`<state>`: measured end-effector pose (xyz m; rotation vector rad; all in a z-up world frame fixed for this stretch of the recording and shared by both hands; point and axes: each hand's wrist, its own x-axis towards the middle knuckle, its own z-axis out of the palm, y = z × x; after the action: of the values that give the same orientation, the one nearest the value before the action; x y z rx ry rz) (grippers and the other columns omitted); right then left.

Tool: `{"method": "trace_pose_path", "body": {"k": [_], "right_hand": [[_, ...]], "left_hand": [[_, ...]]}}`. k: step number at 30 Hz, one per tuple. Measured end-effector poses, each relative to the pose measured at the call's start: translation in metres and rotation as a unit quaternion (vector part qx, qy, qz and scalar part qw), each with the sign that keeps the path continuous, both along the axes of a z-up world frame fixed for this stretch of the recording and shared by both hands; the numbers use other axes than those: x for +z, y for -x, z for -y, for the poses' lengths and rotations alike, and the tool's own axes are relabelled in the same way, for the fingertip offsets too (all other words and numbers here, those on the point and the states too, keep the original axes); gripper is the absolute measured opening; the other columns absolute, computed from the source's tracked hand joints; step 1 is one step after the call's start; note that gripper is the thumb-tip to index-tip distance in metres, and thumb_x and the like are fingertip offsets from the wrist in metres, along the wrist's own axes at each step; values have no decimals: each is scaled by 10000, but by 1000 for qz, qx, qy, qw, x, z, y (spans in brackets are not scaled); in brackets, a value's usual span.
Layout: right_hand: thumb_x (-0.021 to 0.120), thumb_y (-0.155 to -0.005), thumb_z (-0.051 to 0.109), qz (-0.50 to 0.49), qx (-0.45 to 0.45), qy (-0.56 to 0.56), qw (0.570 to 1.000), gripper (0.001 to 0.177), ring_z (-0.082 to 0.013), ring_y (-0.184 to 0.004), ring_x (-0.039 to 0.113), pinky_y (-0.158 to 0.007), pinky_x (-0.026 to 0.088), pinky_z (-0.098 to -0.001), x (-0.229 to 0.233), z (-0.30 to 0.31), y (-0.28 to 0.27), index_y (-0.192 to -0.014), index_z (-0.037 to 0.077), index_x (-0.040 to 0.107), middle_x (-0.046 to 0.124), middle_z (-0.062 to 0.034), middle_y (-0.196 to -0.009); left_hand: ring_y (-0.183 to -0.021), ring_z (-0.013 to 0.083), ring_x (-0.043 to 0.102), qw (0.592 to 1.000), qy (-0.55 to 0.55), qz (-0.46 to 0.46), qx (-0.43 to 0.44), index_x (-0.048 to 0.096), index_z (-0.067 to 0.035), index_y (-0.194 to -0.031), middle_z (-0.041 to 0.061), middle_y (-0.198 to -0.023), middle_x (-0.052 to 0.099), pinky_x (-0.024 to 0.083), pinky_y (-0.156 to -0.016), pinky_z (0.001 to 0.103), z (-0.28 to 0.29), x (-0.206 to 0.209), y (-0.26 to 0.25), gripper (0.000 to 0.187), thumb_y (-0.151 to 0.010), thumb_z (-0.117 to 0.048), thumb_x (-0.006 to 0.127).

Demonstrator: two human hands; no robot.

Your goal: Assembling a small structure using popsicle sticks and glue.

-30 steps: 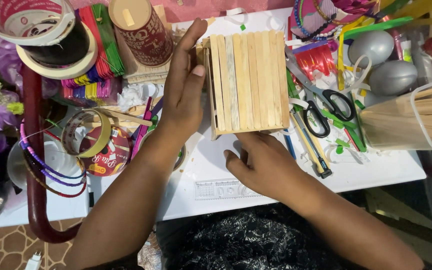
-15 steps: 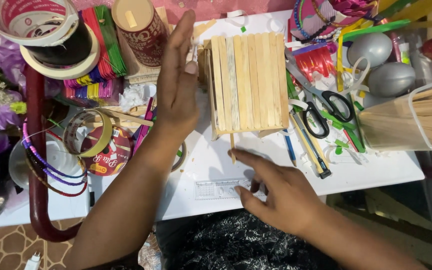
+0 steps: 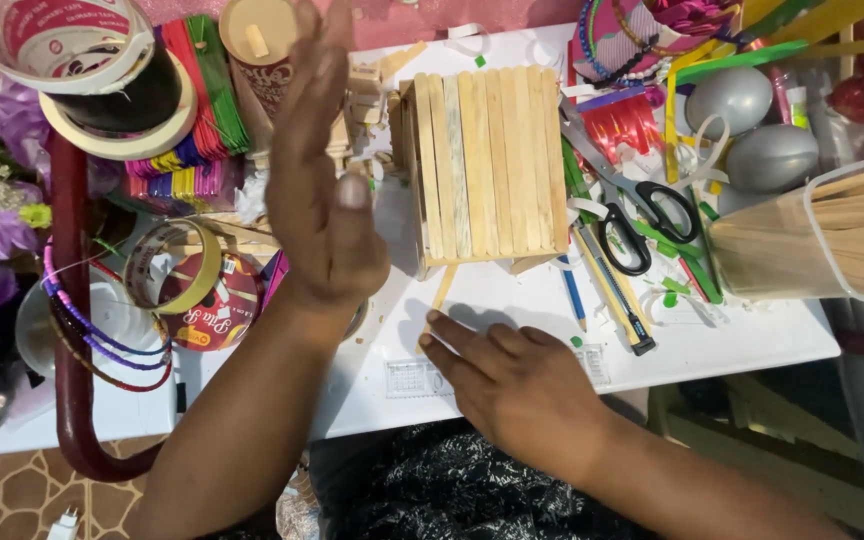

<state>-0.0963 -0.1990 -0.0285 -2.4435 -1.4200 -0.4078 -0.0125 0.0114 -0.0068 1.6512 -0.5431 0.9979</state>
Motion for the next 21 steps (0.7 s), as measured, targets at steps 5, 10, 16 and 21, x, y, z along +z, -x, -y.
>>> {"method": "trace_pose_path", "body": {"k": [5, 10, 16, 21], "right_hand": [[597, -959, 171, -1, 33, 60, 998, 394, -271, -969, 613, -808, 518, -419, -10, -4, 1, -1340, 103, 671, 657, -69, -1373], [544, -934, 103, 35, 47, 90, 994, 461, -321, -1027, 624, -735, 489, -421, 1, -17, -5, -1387, 75, 627, 646, -112, -1329], [635, -868, 96, 64, 81, 87, 991, 52, -282, -967, 622, -661, 440, -380, 3, -27, -18, -917, 101, 652, 652, -91, -989], [627, -875, 42, 68, 110, 91, 987, 98, -266, -798, 553, -654, 434, -369, 2, -28, -24, -843, 125, 587, 563, -61, -840]], "left_hand": [[-1486, 310, 536, 996, 13, 87, 31, 500, -148, -1432, 138, -1451, 586, 308, -1424, 522, -5, 34, 11, 395, -1073, -290, 416], [-1240, 337, 627, 984, 30, 170, 51, 500, -98, -1324, 172, -1256, 585, 576, -1181, 487, -11, 58, 31, 323, -1034, -222, 432], [-1037, 293, 671, 998, 19, 35, 55, 540, -128, -1196, 76, -1152, 552, 627, -973, 424, -24, 44, 77, 224, -1078, -308, 481], [-899, 366, 717, 997, -66, -29, 22, 574, 16, -1068, 190, -1010, 631, 627, -836, 439, -34, 29, 98, 309, -1073, -246, 411]]}}
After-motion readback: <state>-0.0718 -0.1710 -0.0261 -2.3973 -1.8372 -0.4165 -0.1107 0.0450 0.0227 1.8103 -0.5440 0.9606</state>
